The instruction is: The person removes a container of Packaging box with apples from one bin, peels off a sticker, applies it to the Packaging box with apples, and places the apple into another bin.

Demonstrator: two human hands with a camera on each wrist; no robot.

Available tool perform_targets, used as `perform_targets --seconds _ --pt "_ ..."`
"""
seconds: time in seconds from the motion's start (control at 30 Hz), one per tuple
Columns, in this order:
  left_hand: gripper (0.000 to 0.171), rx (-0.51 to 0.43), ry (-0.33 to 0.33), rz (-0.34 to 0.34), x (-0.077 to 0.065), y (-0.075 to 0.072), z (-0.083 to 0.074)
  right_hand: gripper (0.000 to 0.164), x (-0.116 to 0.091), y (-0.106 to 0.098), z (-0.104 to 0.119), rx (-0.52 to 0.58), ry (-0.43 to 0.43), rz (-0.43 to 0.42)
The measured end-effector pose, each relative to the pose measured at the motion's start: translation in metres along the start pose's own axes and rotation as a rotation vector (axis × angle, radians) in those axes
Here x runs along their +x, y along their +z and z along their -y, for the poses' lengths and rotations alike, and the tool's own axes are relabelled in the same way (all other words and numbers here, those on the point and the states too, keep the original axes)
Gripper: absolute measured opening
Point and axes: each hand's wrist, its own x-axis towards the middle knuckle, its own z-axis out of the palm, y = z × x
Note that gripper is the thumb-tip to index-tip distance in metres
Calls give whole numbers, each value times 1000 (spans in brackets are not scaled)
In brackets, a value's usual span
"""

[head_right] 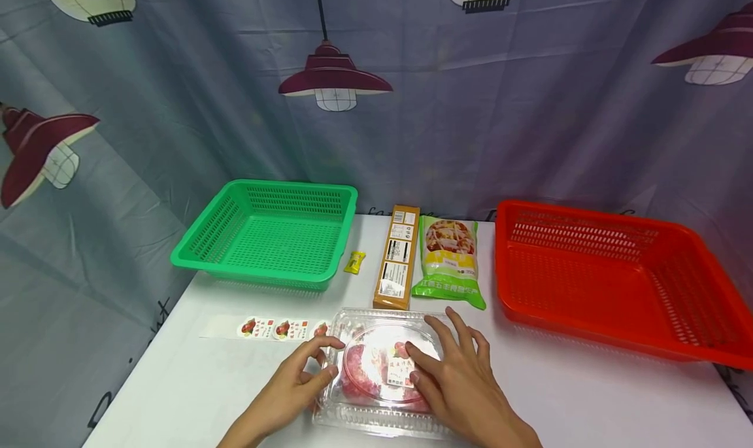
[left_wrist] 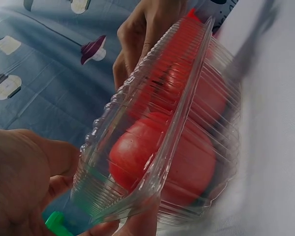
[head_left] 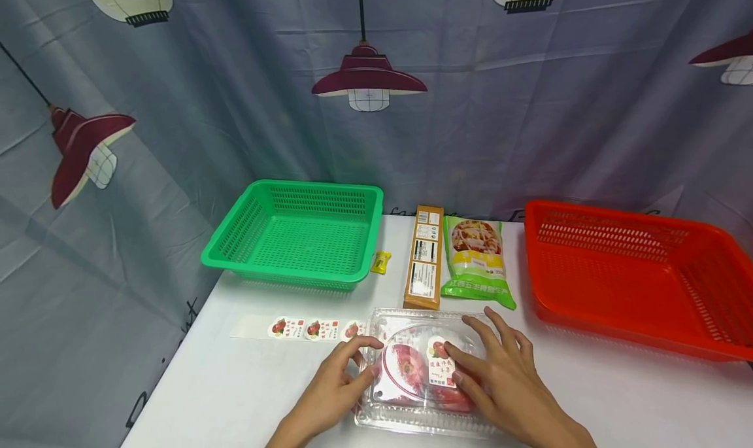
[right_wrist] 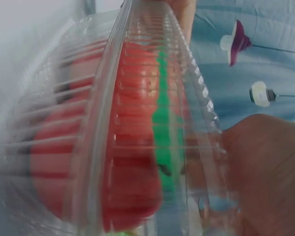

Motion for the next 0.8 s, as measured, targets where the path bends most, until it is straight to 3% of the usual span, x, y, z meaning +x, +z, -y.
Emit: perform_targets --seconds 0.33,0.53,0.8 --pt "33 5 6 -15 0 1 -1 31 -6 -5 4 68 -48 41" --pt "36 29 30 -18 0 2 2 29 -7 -5 9 152 -22 116" --pt "47 158 75 8 -1 3 4 30 -5 -1 13 198 -58 125"
